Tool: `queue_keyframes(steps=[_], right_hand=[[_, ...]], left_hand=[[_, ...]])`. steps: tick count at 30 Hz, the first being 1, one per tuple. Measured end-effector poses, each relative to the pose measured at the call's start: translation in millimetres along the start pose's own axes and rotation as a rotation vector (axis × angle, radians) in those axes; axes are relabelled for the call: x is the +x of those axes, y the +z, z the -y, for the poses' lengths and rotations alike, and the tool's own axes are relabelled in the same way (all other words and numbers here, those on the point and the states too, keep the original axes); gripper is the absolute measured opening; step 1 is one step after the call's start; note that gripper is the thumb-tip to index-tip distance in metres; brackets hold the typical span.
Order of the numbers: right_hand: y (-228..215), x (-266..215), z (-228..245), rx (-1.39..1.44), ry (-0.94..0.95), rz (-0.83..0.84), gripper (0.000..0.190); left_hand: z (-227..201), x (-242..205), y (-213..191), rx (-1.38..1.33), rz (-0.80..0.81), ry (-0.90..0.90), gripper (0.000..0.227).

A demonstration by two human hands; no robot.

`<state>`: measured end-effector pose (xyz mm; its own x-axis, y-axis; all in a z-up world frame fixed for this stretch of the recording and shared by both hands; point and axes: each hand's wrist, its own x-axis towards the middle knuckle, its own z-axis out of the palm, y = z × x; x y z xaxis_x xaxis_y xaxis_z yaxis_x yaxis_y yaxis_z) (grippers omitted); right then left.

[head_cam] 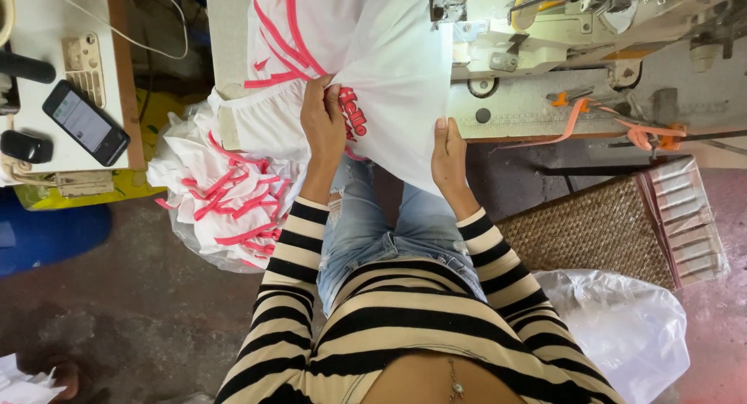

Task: A person is unfolding and stacking white garments with pink trim on a workbench in a sewing factory.

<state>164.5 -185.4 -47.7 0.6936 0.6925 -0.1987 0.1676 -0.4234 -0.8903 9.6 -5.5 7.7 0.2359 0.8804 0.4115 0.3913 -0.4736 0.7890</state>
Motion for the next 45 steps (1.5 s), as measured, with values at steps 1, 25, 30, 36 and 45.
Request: queue_keyframes(steps=[1, 25, 30, 36, 45], right_hand=[[0.1, -0.7, -2.1, 0.010, 0.011, 0.006, 0.077], [-8.2, -0.9, 42.9, 0.070, -0.135, -0.021, 0.044], [-8.0, -0.5, 46.0, 0.076, -0.118, -0.013, 0.044], [-7.3, 3.2, 45.3, 0.071, -0.123, -0.006, 0.044], [-9.1, 8.9, 39.1, 0.109, -0.131, 0.020, 0.044]], left_hand=[[1.0, -0.2, 0.3, -0.001, 0.007, -0.011, 0.015], [0.1, 15.9, -6.7, 0.003, 0.075, 0.174, 0.027], [-2.9, 17.4, -8.4, 0.055, 0.087, 0.141, 0.027], [-65.7, 30.0, -6.4, 0.178, 0.046, 0.190, 0.028], [-163.2, 26.2, 65.2, -0.428, 0.347, -0.056, 0.042]])
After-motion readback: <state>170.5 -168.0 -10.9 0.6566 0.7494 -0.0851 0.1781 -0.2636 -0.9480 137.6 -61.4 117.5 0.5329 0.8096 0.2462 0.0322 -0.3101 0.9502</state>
